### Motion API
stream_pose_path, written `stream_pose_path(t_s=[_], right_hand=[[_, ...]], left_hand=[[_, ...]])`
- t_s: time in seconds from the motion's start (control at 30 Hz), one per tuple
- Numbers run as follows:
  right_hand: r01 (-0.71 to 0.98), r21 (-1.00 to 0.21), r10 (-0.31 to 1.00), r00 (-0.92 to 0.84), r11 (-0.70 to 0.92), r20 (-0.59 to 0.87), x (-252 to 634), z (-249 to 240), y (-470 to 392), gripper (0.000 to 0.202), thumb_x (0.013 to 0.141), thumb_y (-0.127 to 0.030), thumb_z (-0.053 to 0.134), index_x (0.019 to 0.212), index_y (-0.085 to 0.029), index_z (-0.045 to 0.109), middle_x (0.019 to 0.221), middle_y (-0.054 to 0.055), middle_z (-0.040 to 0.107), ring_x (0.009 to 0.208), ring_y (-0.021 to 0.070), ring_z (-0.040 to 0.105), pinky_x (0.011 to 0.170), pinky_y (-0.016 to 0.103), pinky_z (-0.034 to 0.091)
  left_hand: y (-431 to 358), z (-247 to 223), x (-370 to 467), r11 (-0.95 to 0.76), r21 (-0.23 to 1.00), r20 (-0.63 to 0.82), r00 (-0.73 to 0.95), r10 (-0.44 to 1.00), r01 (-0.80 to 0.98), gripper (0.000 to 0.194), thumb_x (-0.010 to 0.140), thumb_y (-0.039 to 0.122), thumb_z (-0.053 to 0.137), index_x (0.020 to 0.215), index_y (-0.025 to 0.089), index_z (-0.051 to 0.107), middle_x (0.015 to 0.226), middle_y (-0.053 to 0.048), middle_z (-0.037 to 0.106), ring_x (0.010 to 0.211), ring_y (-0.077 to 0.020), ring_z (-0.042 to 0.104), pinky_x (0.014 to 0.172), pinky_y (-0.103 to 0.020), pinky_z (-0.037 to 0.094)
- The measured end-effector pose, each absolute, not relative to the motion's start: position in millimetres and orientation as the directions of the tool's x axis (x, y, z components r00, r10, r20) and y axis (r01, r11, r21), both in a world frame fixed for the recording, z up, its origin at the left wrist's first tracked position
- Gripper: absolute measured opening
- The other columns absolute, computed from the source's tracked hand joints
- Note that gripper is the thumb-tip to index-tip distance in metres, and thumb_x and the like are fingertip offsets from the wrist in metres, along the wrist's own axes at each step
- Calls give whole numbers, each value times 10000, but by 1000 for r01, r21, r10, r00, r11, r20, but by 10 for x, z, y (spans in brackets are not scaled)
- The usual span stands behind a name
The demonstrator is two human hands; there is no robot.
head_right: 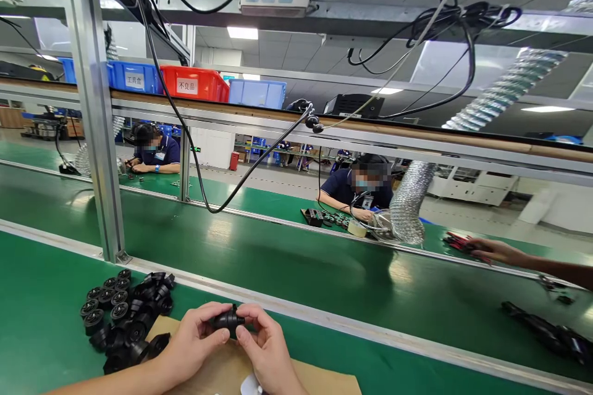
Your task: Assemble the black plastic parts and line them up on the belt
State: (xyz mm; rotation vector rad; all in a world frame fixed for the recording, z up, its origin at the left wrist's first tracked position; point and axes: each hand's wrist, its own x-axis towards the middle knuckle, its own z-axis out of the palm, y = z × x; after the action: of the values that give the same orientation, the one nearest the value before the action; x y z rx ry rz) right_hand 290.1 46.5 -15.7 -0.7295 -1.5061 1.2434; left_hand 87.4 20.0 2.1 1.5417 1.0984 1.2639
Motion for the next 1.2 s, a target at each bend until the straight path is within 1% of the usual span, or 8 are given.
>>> stream_pose_path(t_s=[0.17,0.27,0.47,0.63,0.73,0.93,1.1,1.2], right_hand=[[-118,-931,881,-298,347,366,2894,-132,477,324,890,-490,792,1102,-244,793,1147,134,717,1084,321,633,963,454,556],[-143,-934,882,-307,329,357,2883,-139,488,324,861,-467,826,1097,-246,799,1165,129,702,1065,309,641,929,427,575],[-160,-949,895,-322,272,310,2881,-172,478,320,850,-429,844,1110,-253,782,1140,109,691,1009,277,643,844,375,594],[-157,-947,885,-339,280,318,2889,-199,477,306,874,-418,828,1111,-233,772,1155,116,684,1077,293,637,859,376,593],[-149,-953,895,-331,263,298,2887,-216,480,350,852,-442,847,1115,-226,767,1140,120,699,1058,300,655,826,379,604],[-7,-975,935,-282,223,216,2883,-160,430,465,813,-568,849,1101,-211,777,1085,138,753,992,318,694,786,392,595],[68,-962,924,-303,263,231,2892,-104,398,490,831,-588,822,1151,-221,771,1095,128,761,916,283,681,792,379,555],[131,-952,925,-306,276,226,2900,-98,408,444,869,-611,771,1041,-202,773,905,80,732,770,225,614,695,329,485]], left_hand=[[195,4,871,-253,960,242,104,965,120,387,837,289,784,1218,232,811,1201,-95,797,1097,-298,726,940,-373,581],[183,9,877,-249,957,239,80,968,150,379,815,248,783,1192,229,820,1175,-91,802,1072,-294,728,923,-368,580],[178,42,878,-261,960,253,86,964,104,391,789,218,793,1179,225,822,1196,-104,801,1124,-312,725,1003,-397,564],[187,28,873,-244,963,236,77,969,114,401,764,213,799,1164,223,827,1188,-108,802,1113,-317,722,978,-394,569],[186,26,875,-234,968,228,73,971,96,393,751,226,815,1143,217,832,1167,-109,801,1086,-314,723,957,-388,572],[165,39,879,-253,962,245,90,965,100,347,745,197,836,1091,222,844,1118,-98,802,1042,-301,730,926,-373,567],[146,82,876,-260,951,252,67,965,167,341,764,148,801,1091,239,842,1127,-83,804,1071,-296,730,946,-374,556],[106,124,882,-277,933,264,86,961,232,353,743,118,809,1068,250,854,1086,-73,816,1058,-297,729,960,-386,549]])
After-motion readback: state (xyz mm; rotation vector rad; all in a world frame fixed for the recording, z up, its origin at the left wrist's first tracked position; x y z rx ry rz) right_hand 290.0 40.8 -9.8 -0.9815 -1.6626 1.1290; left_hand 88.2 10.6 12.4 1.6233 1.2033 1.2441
